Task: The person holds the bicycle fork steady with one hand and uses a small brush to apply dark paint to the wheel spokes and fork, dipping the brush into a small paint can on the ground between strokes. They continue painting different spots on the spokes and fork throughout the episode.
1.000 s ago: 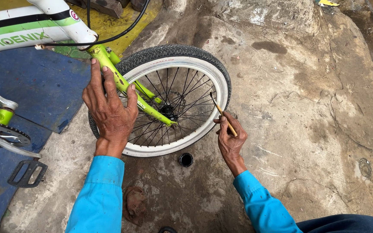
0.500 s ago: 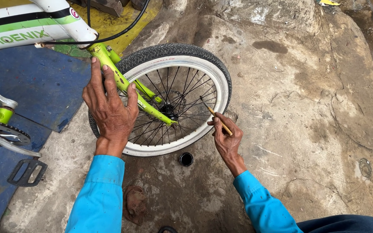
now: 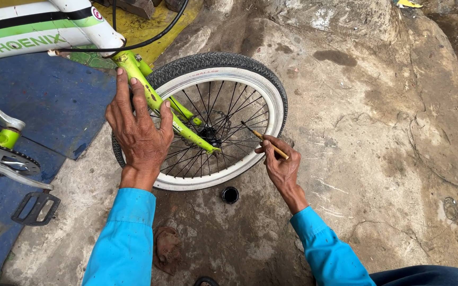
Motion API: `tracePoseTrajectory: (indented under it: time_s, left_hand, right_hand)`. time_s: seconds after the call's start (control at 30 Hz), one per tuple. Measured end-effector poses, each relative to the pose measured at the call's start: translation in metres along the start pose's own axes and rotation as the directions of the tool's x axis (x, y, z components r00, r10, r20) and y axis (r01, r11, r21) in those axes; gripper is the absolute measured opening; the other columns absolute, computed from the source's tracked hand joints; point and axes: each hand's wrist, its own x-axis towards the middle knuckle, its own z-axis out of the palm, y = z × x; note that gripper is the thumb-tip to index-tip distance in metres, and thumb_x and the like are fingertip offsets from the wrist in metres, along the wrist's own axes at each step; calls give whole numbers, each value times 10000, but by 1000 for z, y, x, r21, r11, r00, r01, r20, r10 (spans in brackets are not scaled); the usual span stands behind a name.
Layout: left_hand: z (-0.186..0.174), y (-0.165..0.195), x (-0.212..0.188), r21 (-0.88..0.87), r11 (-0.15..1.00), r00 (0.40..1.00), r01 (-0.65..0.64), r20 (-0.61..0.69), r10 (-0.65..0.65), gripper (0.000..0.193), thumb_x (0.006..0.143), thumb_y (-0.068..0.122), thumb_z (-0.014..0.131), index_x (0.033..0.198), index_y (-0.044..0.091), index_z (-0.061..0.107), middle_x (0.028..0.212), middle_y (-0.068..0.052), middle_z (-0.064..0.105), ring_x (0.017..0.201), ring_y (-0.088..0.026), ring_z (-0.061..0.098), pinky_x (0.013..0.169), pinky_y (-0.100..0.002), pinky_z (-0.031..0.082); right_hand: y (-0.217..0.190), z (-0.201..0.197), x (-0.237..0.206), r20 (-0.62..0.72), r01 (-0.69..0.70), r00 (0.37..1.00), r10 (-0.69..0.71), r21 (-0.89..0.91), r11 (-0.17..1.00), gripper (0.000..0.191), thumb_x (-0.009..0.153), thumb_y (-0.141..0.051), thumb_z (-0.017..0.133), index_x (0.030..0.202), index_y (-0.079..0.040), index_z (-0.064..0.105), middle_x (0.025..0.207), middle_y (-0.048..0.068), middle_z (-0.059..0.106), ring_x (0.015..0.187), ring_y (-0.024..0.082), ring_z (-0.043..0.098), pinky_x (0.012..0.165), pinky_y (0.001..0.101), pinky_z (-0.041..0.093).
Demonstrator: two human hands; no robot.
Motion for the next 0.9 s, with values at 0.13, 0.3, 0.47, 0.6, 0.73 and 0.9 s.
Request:
tracePoseTrajectory:
  time_s: [0.13, 0.3, 0.47, 0.6, 0.73, 0.9]
  left_hand:
    - [1, 1, 1, -9, 1000, 1000, -5, -12, 4, 725, 1076, 256, 751, 1600, 3, 317, 1675, -249, 264, 1477, -414, 433, 1159, -587, 378]
    - [1, 2, 1, -21, 1000, 1000, 6, -9, -6, 725, 1073, 265, 757, 1591, 6, 322, 1676, -244, 269, 1449, -410, 447, 1146, -589, 379]
    - [2, 4, 2, -16, 1000, 1000, 5, -21, -5, 725, 1069, 275, 750, 1589, 0, 326, 1674, -230, 271, 1449, -417, 447, 1159, -587, 374]
    - [4, 4, 3, -17, 1000, 1000, 16, -19, -17, 725, 1058, 285, 758, 1577, -6, 344, 1677, -230, 264, 1423, -411, 458, 1145, -585, 373]
    - [5, 5, 2, -29, 999, 999, 12, -32, -13, 730, 1049, 288, 765, 1570, -6, 346, 1687, -222, 247, 1433, -403, 460, 1179, -580, 372]
    - [6, 7, 5, -22, 1000, 999, 6, -40, -7, 698, 1026, 290, 765, 1529, -29, 401, 1673, -223, 239, 1409, -404, 465, 1149, -586, 369]
  right_hand:
    - [1, -9, 23, 99, -7, 995, 9, -16, 1000, 286, 1007, -222, 653, 1149, 9, 743, 849, 121, 798, 717, 161, 794, 464, 260, 587]
    - [-1, -22, 52, 156, -167, 974, 166, -7, 986, 266, 975, -214, 649, 1106, -2, 742, 877, 130, 796, 689, 197, 803, 430, 277, 589]
    - [-7, -30, 66, 188, -189, 966, 175, 59, 980, 245, 997, -184, 659, 1064, 34, 746, 842, 156, 777, 694, 203, 791, 456, 279, 581]
    - [-24, -38, 68, 106, -169, 978, 181, -111, 979, 201, 977, -135, 653, 1064, 26, 738, 811, 155, 776, 655, 207, 787, 450, 318, 585]
    - [-53, -51, 66, 153, 20, 988, -3, -111, 994, 176, 962, -83, 646, 1025, 44, 750, 811, 172, 764, 639, 212, 768, 569, 306, 673]
    - [-82, -30, 76, 329, 49, 943, 49, -284, 958, 184, 906, -133, 679, 1013, -6, 759, 830, 151, 775, 615, 208, 758, 571, 359, 667]
